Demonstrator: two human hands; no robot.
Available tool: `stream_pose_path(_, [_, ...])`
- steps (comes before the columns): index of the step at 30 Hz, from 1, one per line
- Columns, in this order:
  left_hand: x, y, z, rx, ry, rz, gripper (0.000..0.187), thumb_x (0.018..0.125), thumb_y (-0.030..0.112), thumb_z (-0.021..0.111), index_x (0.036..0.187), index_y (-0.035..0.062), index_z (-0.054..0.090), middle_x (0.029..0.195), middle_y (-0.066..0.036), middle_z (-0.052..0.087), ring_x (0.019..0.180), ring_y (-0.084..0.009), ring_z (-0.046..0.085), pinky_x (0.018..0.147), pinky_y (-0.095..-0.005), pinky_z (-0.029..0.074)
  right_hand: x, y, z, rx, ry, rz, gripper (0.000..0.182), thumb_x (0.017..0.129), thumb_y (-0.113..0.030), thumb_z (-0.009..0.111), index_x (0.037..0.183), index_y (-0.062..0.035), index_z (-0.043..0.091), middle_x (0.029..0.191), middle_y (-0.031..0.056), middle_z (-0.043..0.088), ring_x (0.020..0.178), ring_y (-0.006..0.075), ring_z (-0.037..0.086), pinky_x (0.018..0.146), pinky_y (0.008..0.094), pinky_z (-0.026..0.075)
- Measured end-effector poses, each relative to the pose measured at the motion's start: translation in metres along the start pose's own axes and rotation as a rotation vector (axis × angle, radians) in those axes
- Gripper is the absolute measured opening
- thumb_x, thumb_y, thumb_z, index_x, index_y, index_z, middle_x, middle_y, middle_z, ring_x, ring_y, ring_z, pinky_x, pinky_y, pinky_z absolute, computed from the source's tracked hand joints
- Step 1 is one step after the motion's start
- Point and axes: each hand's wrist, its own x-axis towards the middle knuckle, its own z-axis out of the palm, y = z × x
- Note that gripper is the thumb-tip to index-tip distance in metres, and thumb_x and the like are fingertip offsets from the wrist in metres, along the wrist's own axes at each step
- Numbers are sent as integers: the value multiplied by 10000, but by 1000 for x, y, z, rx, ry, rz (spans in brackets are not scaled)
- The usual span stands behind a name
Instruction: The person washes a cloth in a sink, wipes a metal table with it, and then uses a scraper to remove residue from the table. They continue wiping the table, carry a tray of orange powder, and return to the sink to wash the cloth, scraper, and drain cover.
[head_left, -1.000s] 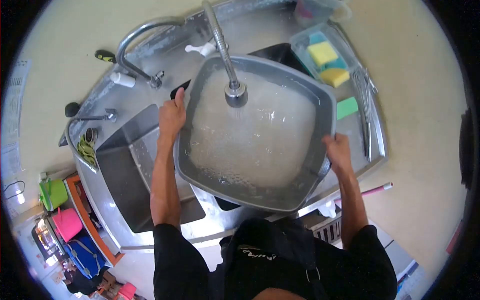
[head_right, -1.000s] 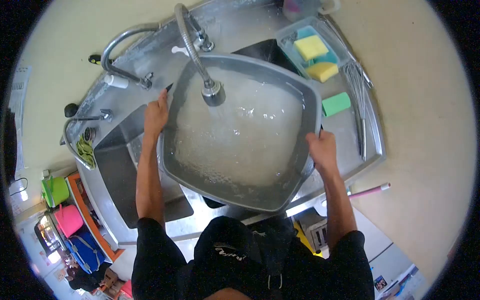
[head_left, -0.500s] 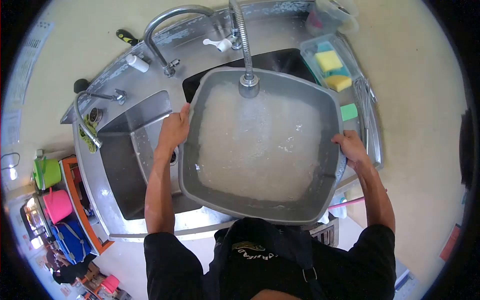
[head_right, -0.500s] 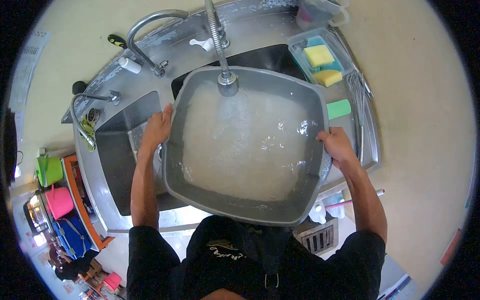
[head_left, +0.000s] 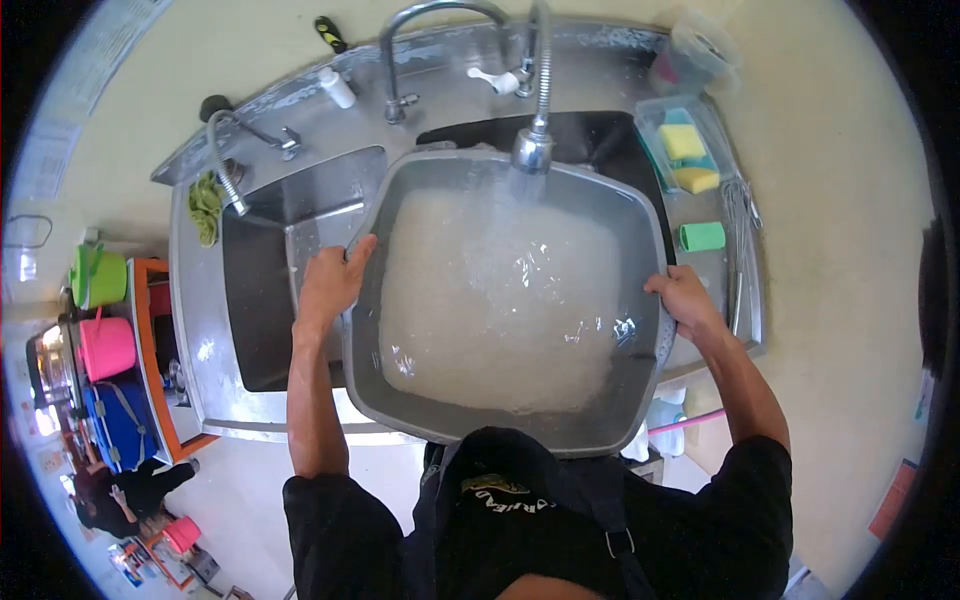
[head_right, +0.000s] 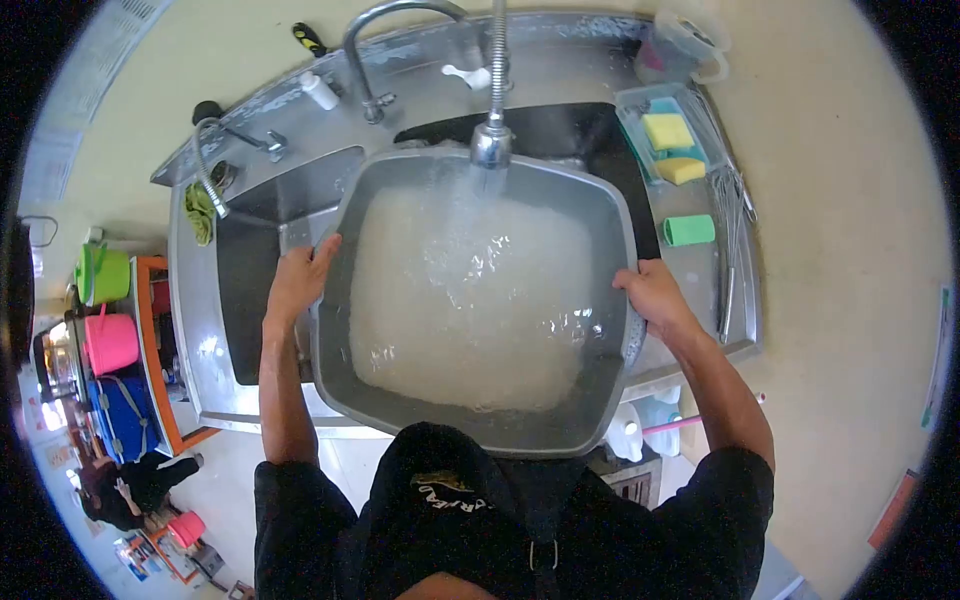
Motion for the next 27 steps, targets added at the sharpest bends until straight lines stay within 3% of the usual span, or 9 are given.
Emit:
stream_pose_path(7, [-21,-69,-28,-37,93,-36,715,877,564,504,682,-119,582,638,-308,556,671,-427,624,615,-473,443,-5,-5,66,-41,-58,-19,171,742,-66,582,811,90,603,689,107,595,598,188,584,540,326,460])
stream_pose_path(10, [-30,-99,-48,-43,53,-58,727,873,584,485,717,-114,617,706,-334,582,755,-483,605,663,-501,466,-7,1,102,-99,-42,-36,188,738,-69,585,822,100,601,692,123,598,594,199,585,538,336,460])
stream_pose_path(19, [-29,-217,-99,-58,61,-128,714,837,566,567,722,-138,602,725,-341,587,747,-473,608,661,-489,468,-19,0,235,-76,-31,-19,191,735,-69,581,823,98,606,702,131,597,594,201,579,528,343,448])
stream_pose_path(27, [-32,-315,-118,-107,40,-269,667,757,525,684,906,-124,640,836,-309,637,827,-416,647,714,-433,500,15,-42,333,-307,-93,-131,239,733,-119,603,889,59,635,726,115,617,622,205,582,570,354,451])
